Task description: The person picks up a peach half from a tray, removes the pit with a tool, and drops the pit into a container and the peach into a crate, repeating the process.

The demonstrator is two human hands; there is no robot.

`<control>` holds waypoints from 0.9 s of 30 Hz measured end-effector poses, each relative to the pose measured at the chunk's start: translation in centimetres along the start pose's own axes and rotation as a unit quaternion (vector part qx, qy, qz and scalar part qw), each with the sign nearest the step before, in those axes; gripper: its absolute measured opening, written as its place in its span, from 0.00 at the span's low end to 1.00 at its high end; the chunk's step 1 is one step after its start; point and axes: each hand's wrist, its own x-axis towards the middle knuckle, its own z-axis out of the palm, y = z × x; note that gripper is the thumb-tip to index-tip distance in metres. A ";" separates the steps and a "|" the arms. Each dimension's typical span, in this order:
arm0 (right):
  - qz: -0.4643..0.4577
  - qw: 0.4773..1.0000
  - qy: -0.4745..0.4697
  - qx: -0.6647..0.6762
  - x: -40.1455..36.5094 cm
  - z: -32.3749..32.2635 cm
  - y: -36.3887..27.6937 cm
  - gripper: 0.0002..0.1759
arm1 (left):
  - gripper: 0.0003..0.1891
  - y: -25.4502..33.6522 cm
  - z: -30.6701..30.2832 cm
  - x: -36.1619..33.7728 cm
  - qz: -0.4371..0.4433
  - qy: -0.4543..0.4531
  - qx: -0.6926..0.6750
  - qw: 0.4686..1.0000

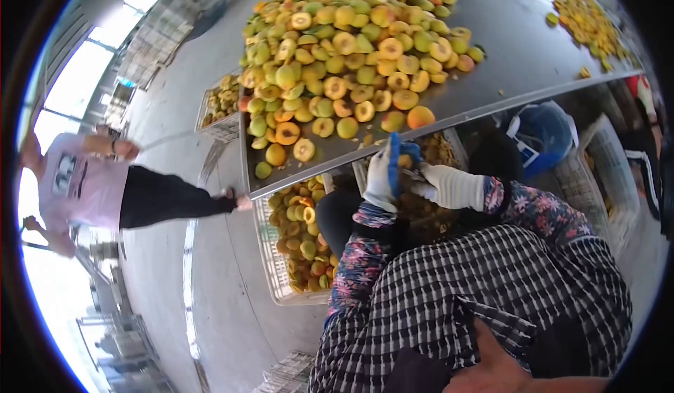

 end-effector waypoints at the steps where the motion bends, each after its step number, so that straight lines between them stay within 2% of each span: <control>1: -0.041 0.997 0.036 0.059 0.4 0.6 0.4 0.22 | 0.26 0.1 -0.2 0.0 0.082 -0.005 0.093 0.992; 2: 0.090 0.978 -0.025 0.189 0.4 -0.3 -1.2 0.20 | 0.27 -1.2 -0.6 0.1 0.218 -0.010 0.218 0.951; 3: 0.213 0.921 -0.085 0.315 0.2 -2.1 -4.0 0.19 | 0.29 -1.1 -0.5 0.3 -0.080 -0.030 -0.120 0.989; 4: 0.326 0.830 -0.144 0.430 0.2 -3.1 -5.8 0.18 | 0.27 -0.8 -0.2 0.3 -0.088 -0.012 -0.171 0.981; 6: 0.312 0.849 -0.117 0.409 0.2 -2.9 -6.5 0.17 | 0.25 0.6 0.9 0.1 -0.105 0.027 -0.273 0.956; 7: 0.308 0.862 -0.113 0.386 0.2 -3.1 -6.5 0.17 | 0.25 1.0 1.3 0.2 -0.088 0.033 -0.244 0.965; 8: 0.305 0.874 -0.112 0.362 0.2 -3.2 -6.6 0.17 | 0.25 0.9 1.1 0.3 -0.125 0.018 -0.260 0.957; 10: 0.315 0.863 -0.122 0.375 0.0 -3.7 -7.1 0.17 | 0.25 0.6 0.4 0.6 -0.197 -0.008 -0.294 0.935; 11: 0.320 0.858 -0.127 0.382 0.0 -3.8 -7.2 0.17 | 0.24 0.5 0.3 0.6 -0.202 -0.010 -0.277 0.939; 14: 0.360 0.743 -0.136 0.548 -0.2 -3.4 -6.1 0.17 | 0.22 0.6 1.1 0.5 -0.155 -0.009 -0.353 0.923; 17: 0.332 0.738 -0.137 0.571 -0.4 -3.1 -5.9 0.17 | 0.21 1.3 2.1 0.7 -0.206 0.077 -0.428 0.877; 20: 0.323 0.804 -0.110 0.486 -0.6 -3.3 -6.3 0.18 | 0.21 0.8 2.1 0.9 -0.232 0.097 -0.407 0.878; 23: 0.295 0.810 -0.148 0.484 -1.7 -3.7 -4.9 0.20 | 0.20 -1.4 0.2 1.5 -0.180 0.088 -0.470 0.860; 24: 0.295 0.840 -0.141 0.432 -2.0 -3.9 -4.6 0.20 | 0.19 -1.7 -1.0 1.3 -0.159 0.076 -0.495 0.851; 26: 0.289 0.892 -0.131 0.322 -2.6 -4.1 -3.9 0.22 | 0.18 0.2 -2.3 0.4 -0.174 0.171 -0.465 0.851; 27: 0.184 0.976 -0.082 0.086 -3.0 -2.3 0.0 0.22 | 0.18 0.2 -3.9 -0.2 -0.208 0.144 -0.492 0.833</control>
